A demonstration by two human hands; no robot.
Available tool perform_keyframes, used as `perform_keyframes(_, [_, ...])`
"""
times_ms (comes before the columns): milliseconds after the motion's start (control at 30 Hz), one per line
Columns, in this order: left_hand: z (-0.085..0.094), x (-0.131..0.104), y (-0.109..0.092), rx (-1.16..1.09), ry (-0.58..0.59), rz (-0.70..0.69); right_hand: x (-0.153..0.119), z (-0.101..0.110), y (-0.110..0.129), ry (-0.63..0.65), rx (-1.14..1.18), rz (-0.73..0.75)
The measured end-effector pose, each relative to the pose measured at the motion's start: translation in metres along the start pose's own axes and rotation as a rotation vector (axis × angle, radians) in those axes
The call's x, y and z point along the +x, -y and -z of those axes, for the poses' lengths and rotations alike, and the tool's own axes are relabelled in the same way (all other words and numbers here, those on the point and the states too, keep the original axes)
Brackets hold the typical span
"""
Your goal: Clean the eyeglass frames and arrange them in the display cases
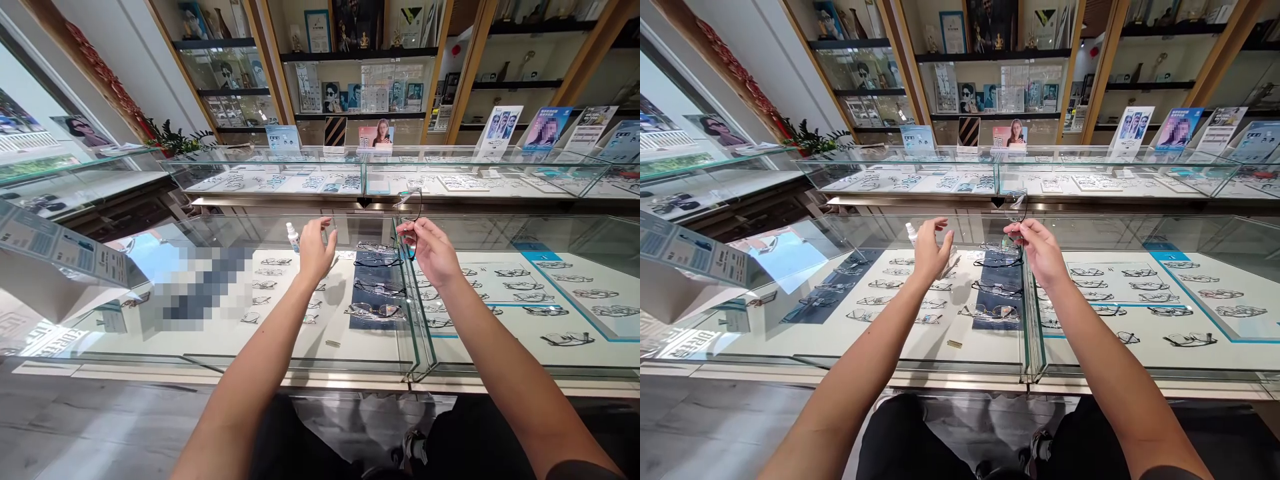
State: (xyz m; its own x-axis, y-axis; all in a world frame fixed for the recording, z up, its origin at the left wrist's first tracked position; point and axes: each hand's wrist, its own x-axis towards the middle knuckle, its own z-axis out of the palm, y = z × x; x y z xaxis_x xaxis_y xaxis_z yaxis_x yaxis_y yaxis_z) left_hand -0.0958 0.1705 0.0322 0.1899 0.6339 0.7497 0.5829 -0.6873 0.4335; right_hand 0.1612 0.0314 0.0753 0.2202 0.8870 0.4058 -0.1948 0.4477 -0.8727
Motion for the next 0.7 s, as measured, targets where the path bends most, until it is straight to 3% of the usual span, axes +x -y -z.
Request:
perform_keyframes(133, [0.005, -0.005, -0.032, -0.022, -0.192, -0.292, -0.002, 0.000, 0.007, 0.096, -0.139, 0.007])
perform_keyframes(267, [0.008, -0.012, -0.057, -0.031, -0.244, -0.491, -0.004, 0.001, 0.015, 0.242, -0.287, 0.034])
perform_keyframes(433, [0.007, -0.020, -0.069, -0.052, -0.194, -0.533, -0.005, 0.004, 0.017, 0.384, -0.452, 0.015])
perform_keyframes(700, [0.009, -0.021, -0.072, -0.060, -0.150, -0.500, -0.007, 0.002, 0.018, 0.429, -0.495, -0.015])
